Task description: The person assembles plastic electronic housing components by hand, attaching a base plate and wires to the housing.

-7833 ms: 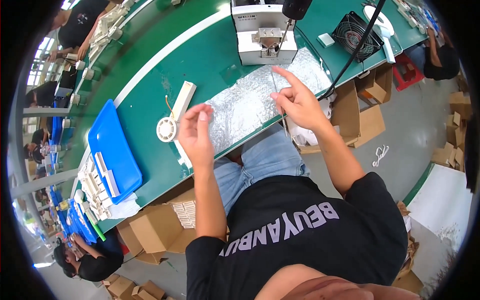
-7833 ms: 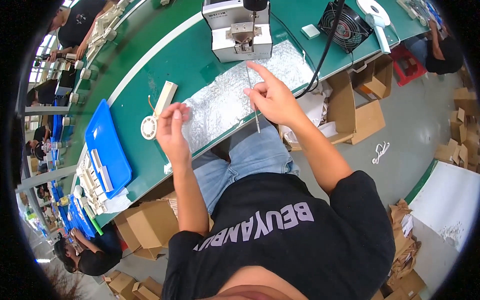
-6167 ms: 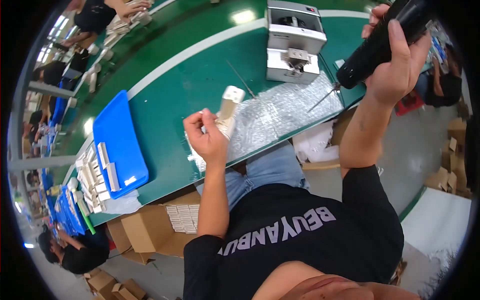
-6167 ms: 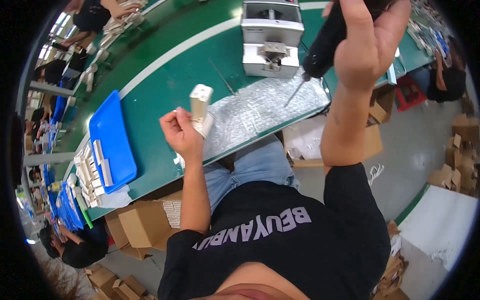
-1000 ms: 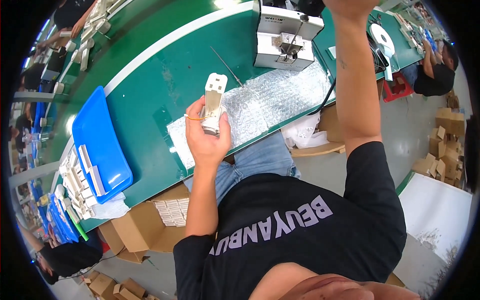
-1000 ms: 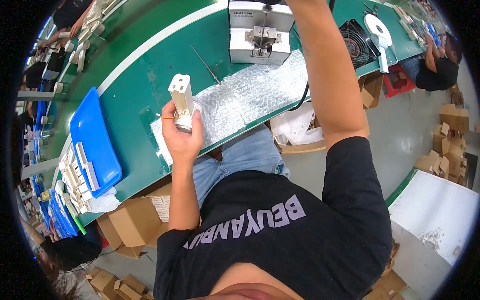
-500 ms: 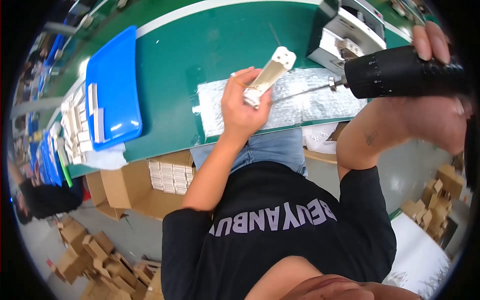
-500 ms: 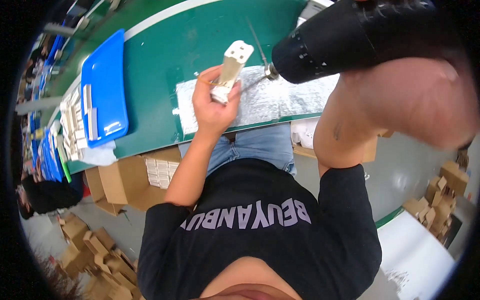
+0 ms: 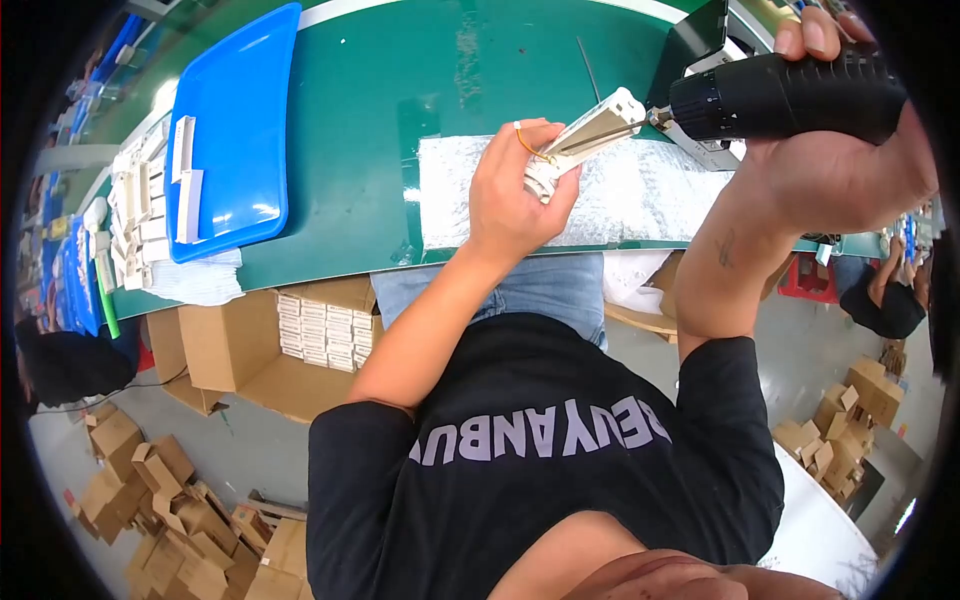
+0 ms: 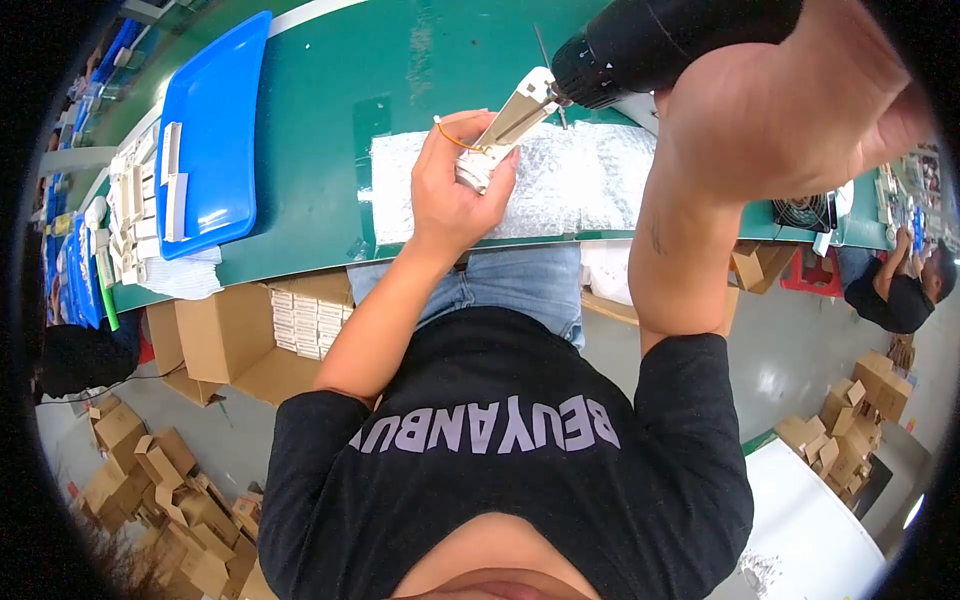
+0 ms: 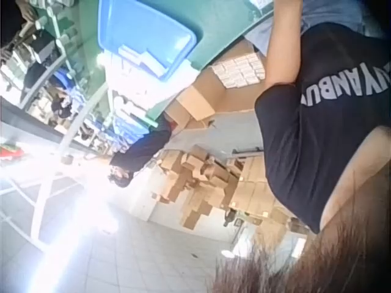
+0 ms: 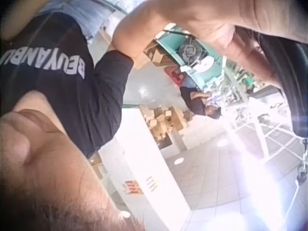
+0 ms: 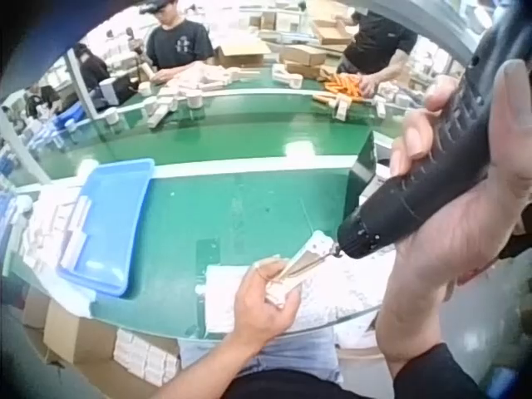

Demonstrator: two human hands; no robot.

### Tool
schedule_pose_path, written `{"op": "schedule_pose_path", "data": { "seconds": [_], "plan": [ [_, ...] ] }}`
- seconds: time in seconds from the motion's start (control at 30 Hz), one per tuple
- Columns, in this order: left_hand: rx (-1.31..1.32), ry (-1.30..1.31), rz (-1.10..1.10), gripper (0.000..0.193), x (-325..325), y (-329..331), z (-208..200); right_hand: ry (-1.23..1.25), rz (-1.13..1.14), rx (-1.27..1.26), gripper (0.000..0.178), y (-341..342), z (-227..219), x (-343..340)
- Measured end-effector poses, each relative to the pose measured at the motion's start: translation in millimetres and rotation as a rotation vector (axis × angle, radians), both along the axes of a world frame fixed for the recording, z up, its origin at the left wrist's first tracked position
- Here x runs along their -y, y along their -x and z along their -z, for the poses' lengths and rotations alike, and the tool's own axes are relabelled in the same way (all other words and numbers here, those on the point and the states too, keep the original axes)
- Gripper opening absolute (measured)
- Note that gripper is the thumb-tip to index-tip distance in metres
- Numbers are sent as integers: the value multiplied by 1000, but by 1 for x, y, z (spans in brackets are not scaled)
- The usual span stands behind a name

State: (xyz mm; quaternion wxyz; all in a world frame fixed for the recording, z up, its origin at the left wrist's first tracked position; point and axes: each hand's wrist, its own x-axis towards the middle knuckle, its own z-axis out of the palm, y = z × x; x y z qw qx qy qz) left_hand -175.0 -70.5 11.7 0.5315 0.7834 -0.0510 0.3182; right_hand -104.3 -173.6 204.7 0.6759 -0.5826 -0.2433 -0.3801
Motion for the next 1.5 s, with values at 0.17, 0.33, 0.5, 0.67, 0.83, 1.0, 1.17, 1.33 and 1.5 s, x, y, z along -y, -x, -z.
{"op": "schedule_pose_path", "data": {
  "seconds": [0.17, 0.33, 0.5, 0.67, 0.83, 1.0, 1.17, 1.33, 1.5],
  "plan": [
    [5, -8, 5, 32, 0, -3, 5, 17, 56, 35, 38, -3, 5, -11],
    [-23, -3, 17, 32, -5, -9, -1, 17, 108, 71, 39, -10, 3, -14],
    [48, -14, 46, 37, -5, -17, -7, -23, -591, 29, 58, -29, 9, 41],
    [-19, -15, 16, 35, -10, -6, 5, -55, -224, -19, 49, -3, 20, -4],
    [-112, -7, 45, 34, -2, 3, 0, -201, -336, 50, 73, -2, 26, 1],
    [-127, 46, 56, 31, 4, 5, 3, -211, -397, 137, 88, -7, 28, 3],
    [-125, 34, 28, 32, -3, 0, 10, -147, -341, 165, 86, -11, 21, -1],
    [-26, -212, -58, 35, -11, -10, -20, -573, -800, 122, 58, 10, -34, 64],
    [-444, 261, 70, 27, -61, -38, -35, -421, -655, 509, 82, 16, -60, 136]
  ]
}}
